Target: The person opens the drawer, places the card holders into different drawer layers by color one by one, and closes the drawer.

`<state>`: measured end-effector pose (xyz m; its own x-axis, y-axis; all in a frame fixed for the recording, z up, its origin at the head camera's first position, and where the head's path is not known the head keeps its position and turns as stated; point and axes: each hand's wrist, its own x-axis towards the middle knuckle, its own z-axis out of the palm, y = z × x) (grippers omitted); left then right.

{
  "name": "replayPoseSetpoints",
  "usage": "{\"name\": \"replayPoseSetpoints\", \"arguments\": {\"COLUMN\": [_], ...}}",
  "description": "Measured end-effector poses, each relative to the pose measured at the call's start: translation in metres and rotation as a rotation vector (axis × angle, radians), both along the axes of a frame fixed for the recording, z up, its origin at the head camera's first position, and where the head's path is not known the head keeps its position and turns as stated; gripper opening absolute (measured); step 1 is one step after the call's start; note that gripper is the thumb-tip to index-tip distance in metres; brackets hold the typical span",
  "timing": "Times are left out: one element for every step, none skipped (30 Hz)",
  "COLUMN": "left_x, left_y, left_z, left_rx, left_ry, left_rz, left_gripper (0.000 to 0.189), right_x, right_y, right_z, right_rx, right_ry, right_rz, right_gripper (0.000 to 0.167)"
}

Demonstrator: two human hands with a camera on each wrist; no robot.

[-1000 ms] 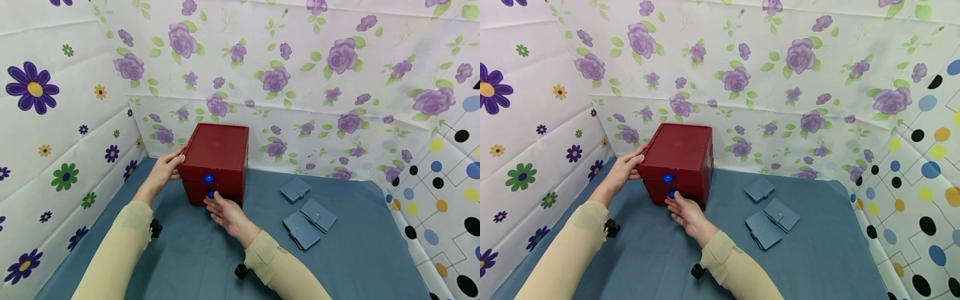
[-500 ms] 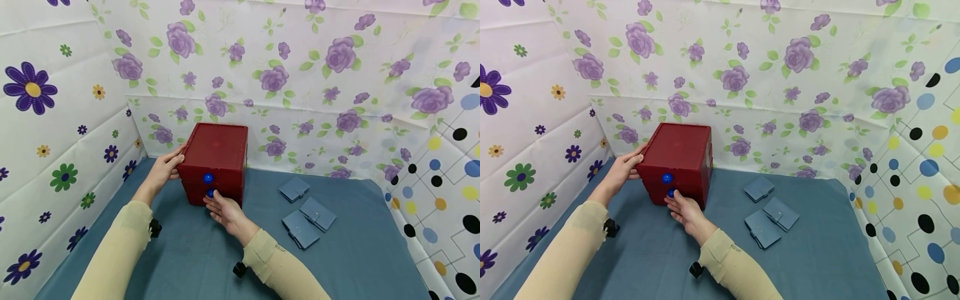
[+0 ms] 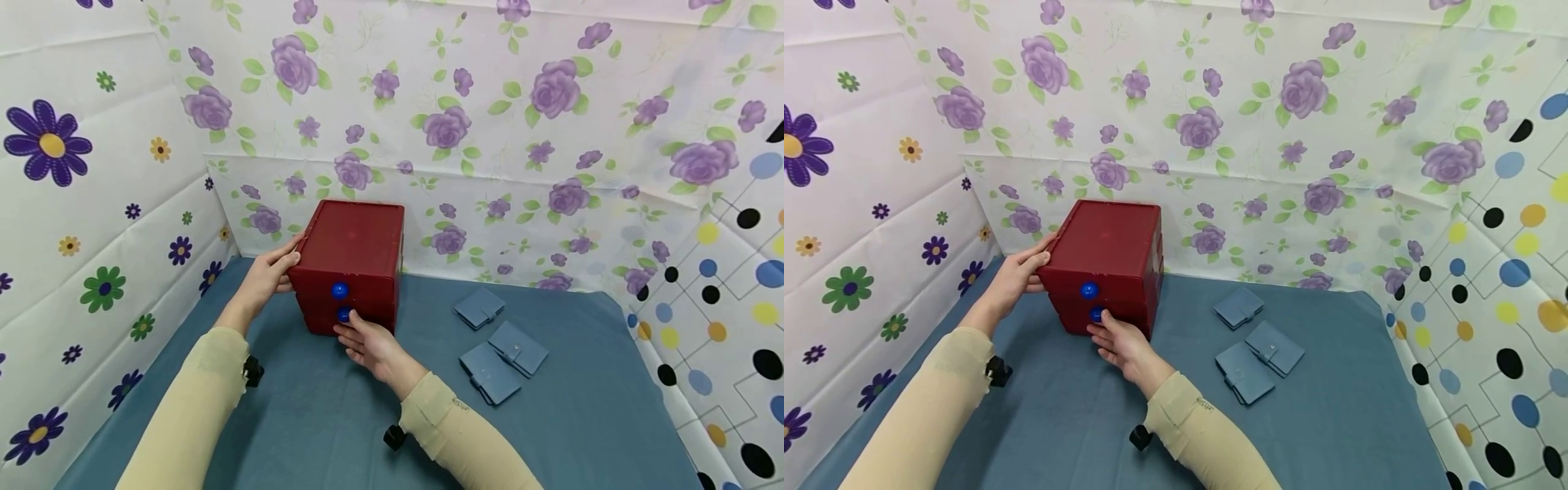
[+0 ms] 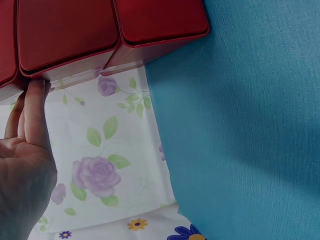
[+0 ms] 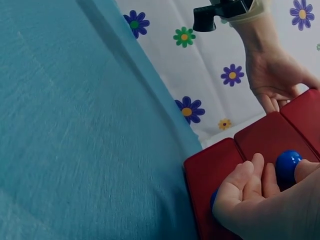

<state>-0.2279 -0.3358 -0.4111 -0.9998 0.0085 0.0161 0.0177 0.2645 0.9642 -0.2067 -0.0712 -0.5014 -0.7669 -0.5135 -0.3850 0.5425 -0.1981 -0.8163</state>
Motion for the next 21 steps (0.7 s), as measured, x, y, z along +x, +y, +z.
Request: {"name": "replayPoseSetpoints", "arguments": {"left_x": [0.000, 0.000, 0.000, 0.000, 0.000, 0.000, 0.000, 0.000, 0.000, 0.000, 0.000, 0.000, 0.000, 0.000, 0.000, 0.000, 0.000, 0.000, 0.000, 0.000, 0.000], "left_y": [0.000, 0.000, 0.000, 0.000, 0.000, 0.000, 0.000, -0.001, -0.001, 0.000, 0.000, 0.000, 0.000, 0.000, 0.000, 0.000, 0.000, 0.000, 0.000, 0.001, 0.001], "left_z": [0.000, 0.000, 0.000, 0.000, 0.000, 0.000, 0.000, -0.001, -0.001, -0.001, -0.001, -0.001, -0.001, -0.001, -0.001, 0.000, 0.000, 0.000, 0.000, 0.000, 0.000], "left_rx": [0.003, 0.006, 0.011, 0.016, 0.020, 0.024, 0.027, 0.029, 0.030, 0.030, 0.029, 0.028, 0.027, 0.027, 0.026, 0.025, 0.025, 0.026, 0.026, 0.025, 0.024], "left_ry": [0.000, 0.000, 0.000, 0.000, 0.000, 0.000, 0.000, 0.000, 0.000, 0.001, 0.000, 0.001, 0.001, 0.001, 0.001, 0.002, 0.001, 0.002, 0.001, 0.001, 0.002], "left_rz": [-0.001, -0.002, -0.003, -0.005, -0.005, -0.005, -0.005, -0.005, -0.005, -0.005, -0.004, -0.003, -0.002, -0.002, -0.001, -0.001, -0.001, -0.001, -0.001, -0.001, -0.001], "left_gripper": [0.062, 0.063, 0.063, 0.063, 0.063, 0.063, 0.063, 0.063, 0.063, 0.063, 0.062, 0.063, 0.063, 0.064, 0.064, 0.065, 0.065, 0.065, 0.065, 0.065, 0.065], "right_x": [-0.001, -0.002, -0.002, -0.002, -0.001, -0.001, 0.000, 0.000, 0.001, 0.001, 0.001, 0.001, 0.001, 0.002, 0.002, 0.002, 0.003, 0.004, 0.004, 0.005, 0.005], "right_y": [0.001, 0.001, 0.002, 0.003, 0.003, 0.004, 0.005, 0.005, 0.006, 0.006, 0.006, 0.007, 0.007, 0.008, 0.009, 0.010, 0.010, 0.011, 0.012, 0.013, 0.014], "right_z": [0.000, -0.001, -0.002, -0.003, -0.004, -0.004, -0.005, -0.006, -0.007, -0.008, -0.009, -0.010, -0.010, -0.011, -0.012, -0.012, -0.013, -0.014, -0.015, -0.015, -0.016], "right_rx": [0.000, 0.002, 0.000, -0.003, -0.003, -0.004, -0.003, -0.003, -0.004, -0.003, -0.001, 0.001, 0.003, 0.004, 0.005, 0.008, 0.011, 0.014, 0.018, 0.022, 0.026], "right_ry": [-0.012, -0.018, -0.025, -0.031, -0.036, -0.037, -0.038, -0.037, -0.036, -0.036, -0.038, -0.038, -0.035, -0.034, -0.035, -0.036, -0.037, -0.036, -0.040, -0.046, -0.049], "right_rz": [-0.007, -0.010, -0.013, -0.019, -0.023, -0.025, -0.027, -0.028, -0.030, -0.032, -0.030, -0.028, -0.024, -0.018, -0.014, -0.009, -0.004, -0.002, 0.001, 0.003, 0.005], "right_gripper": [0.060, 0.059, 0.058, 0.057, 0.055, 0.053, 0.052, 0.050, 0.049, 0.047, 0.047, 0.046, 0.046, 0.046, 0.046, 0.046, 0.046, 0.046, 0.046, 0.046, 0.046]}}
